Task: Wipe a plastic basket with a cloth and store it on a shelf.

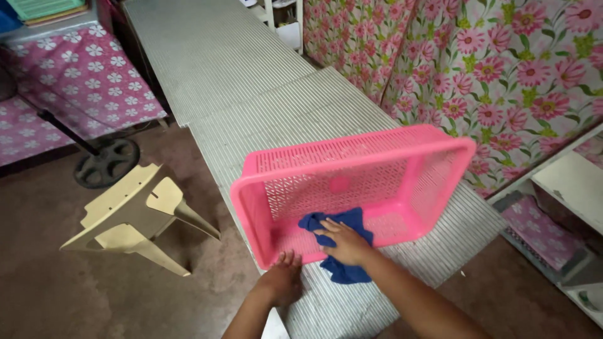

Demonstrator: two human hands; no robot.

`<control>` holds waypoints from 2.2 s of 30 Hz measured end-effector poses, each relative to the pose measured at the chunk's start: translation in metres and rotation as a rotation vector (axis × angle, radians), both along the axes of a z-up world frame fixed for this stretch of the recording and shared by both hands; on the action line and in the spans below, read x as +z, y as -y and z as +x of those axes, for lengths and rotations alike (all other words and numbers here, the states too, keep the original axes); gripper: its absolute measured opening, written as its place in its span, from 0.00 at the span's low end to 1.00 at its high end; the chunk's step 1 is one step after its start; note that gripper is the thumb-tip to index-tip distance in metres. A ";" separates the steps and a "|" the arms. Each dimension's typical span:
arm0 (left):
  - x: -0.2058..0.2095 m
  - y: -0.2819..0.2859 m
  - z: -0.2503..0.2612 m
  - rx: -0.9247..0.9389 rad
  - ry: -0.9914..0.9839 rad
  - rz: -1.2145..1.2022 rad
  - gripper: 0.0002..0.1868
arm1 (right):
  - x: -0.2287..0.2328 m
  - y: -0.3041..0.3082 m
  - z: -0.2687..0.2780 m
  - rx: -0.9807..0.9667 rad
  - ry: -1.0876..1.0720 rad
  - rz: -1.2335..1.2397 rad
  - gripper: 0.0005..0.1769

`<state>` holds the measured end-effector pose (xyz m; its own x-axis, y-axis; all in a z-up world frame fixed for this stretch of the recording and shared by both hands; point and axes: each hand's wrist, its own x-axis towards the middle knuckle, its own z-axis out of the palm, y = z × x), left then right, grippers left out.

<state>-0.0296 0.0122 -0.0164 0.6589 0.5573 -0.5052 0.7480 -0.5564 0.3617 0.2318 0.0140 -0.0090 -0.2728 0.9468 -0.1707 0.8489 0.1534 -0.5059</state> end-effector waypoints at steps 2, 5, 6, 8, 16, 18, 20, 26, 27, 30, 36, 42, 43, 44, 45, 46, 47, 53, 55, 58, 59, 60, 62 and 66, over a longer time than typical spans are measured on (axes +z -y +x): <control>-0.007 -0.006 -0.001 -0.043 -0.010 0.014 0.47 | 0.003 0.010 -0.001 0.017 -0.007 0.034 0.34; -0.014 -0.008 -0.006 -0.058 0.027 0.009 0.49 | 0.002 0.036 -0.001 0.094 -0.049 0.118 0.33; -0.013 -0.009 -0.010 -0.041 0.070 -0.012 0.50 | 0.002 0.046 -0.001 0.144 -0.088 0.166 0.31; -0.018 -0.011 -0.015 -0.035 0.124 -0.009 0.50 | 0.003 0.054 0.000 0.194 -0.116 0.193 0.30; -0.002 -0.014 -0.010 -0.040 -0.004 -0.104 0.49 | 0.009 0.000 -0.022 0.136 -0.009 0.065 0.30; -0.002 -0.009 -0.013 0.001 0.079 -0.059 0.47 | 0.009 0.003 -0.030 0.139 0.052 0.091 0.32; -0.009 -0.007 -0.021 -0.020 0.198 -0.021 0.48 | 0.012 0.022 -0.028 0.200 -0.011 0.112 0.32; 0.017 -0.004 -0.048 0.103 0.806 -0.063 0.22 | 0.016 0.026 -0.038 0.346 -0.148 0.003 0.28; 0.006 -0.007 -0.054 0.225 0.862 -0.164 0.17 | 0.018 0.020 -0.040 0.338 -0.174 -0.013 0.25; -0.004 0.000 -0.056 0.265 1.169 -0.252 0.26 | 0.001 -0.011 -0.056 0.185 0.000 0.014 0.33; -0.044 0.011 -0.055 0.726 1.003 -0.372 0.13 | 0.022 0.011 -0.086 0.203 0.139 0.103 0.34; -0.051 0.001 -0.063 0.709 1.121 -0.392 0.11 | 0.022 0.007 -0.093 0.289 0.015 0.173 0.33; -0.055 -0.003 -0.061 0.708 1.121 -0.394 0.11 | 0.020 -0.001 -0.098 0.287 0.015 0.173 0.33; -0.059 -0.007 -0.059 0.719 1.044 -0.385 0.11 | 0.017 -0.010 -0.104 0.230 0.079 0.136 0.36; -0.063 -0.011 -0.058 0.730 0.966 -0.375 0.11 | 0.015 -0.019 -0.110 0.175 0.142 0.100 0.40; -0.061 -0.014 -0.056 0.732 0.966 -0.376 0.11 | 0.014 -0.017 -0.114 0.176 0.142 0.099 0.40; -0.059 -0.017 -0.054 0.701 0.992 -0.413 0.10 | 0.013 -0.017 -0.119 0.184 0.145 0.118 0.42; -0.061 -0.026 -0.056 0.592 0.968 -0.579 0.10 | 0.004 0.015 -0.120 0.280 -0.068 0.145 0.34; -0.063 -0.031 -0.057 0.424 0.907 -0.617 0.08 | -0.008 0.022 -0.105 0.318 -0.118 0.195 0.37; -0.064 -0.032 -0.044 -0.032 1.016 -0.963 0.16 | -0.002 0.026 -0.078 0.314 -0.274 0.161 0.31; -0.025 -0.019 -0.035 0.096 0.742 -0.628 0.07 | 0.001 0.029 -0.070 0.272 -0.378 0.198 0.26; 0.014 -0.005 -0.026 0.210 0.458 -0.297 0.08 | 0.004 0.032 -0.061 0.228 -0.483 0.234 0.21; 0.030 -0.002 -0.015 0.255 0.460 -0.167 0.08 | -0.017 0.040 -0.036 0.066 -0.477 0.267 0.22; 0.027 -0.011 -0.001 0.120 0.409 0.524 0.27 | -0.050 0.067 0.020 -0.412 -0.300 0.518 0.28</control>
